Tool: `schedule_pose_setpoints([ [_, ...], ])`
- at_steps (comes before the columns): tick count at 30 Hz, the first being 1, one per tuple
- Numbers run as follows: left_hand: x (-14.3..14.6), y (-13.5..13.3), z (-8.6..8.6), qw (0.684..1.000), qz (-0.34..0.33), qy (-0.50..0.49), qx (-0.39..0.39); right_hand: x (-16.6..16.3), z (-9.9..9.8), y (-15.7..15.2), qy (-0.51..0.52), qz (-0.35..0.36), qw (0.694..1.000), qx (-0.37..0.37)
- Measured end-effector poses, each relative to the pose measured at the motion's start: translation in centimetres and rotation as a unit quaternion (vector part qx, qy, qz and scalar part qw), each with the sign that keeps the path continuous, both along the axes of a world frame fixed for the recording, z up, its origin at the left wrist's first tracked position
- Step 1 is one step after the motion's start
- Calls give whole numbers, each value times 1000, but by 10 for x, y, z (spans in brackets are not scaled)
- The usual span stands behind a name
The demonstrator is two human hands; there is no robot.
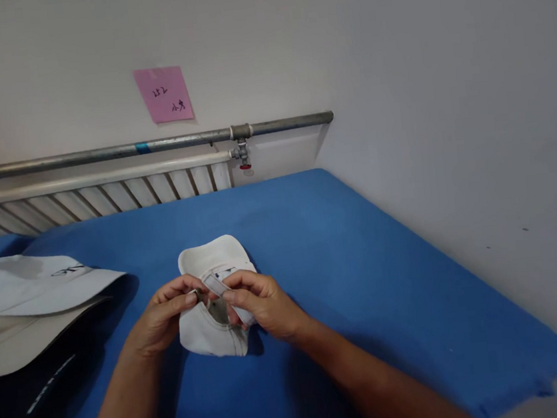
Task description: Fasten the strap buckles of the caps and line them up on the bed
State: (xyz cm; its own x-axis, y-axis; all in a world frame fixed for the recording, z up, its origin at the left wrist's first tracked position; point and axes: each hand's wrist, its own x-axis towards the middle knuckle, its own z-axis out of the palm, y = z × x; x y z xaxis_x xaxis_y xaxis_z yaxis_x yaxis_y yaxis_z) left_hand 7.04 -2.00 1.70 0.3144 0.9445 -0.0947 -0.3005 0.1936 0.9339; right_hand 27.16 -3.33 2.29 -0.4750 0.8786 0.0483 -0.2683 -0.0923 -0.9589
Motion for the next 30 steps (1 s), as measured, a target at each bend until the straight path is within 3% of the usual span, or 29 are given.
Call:
schedule_pose_setpoints([
  [11,5,1,-5,1000,-15,-13,-11,-2,1,-4,-19,10,998,52],
  [17,1,0,-4,999,-5,-37,13,0,0,5,-16,-25,999,-33],
  [21,0,1,-6,999,-9,-32,10,-1,-4,6,-37,22,996,-79],
  [30,2,2,-8,1000,-13,-23,15,2,-8,7,28,90,985,-141],
])
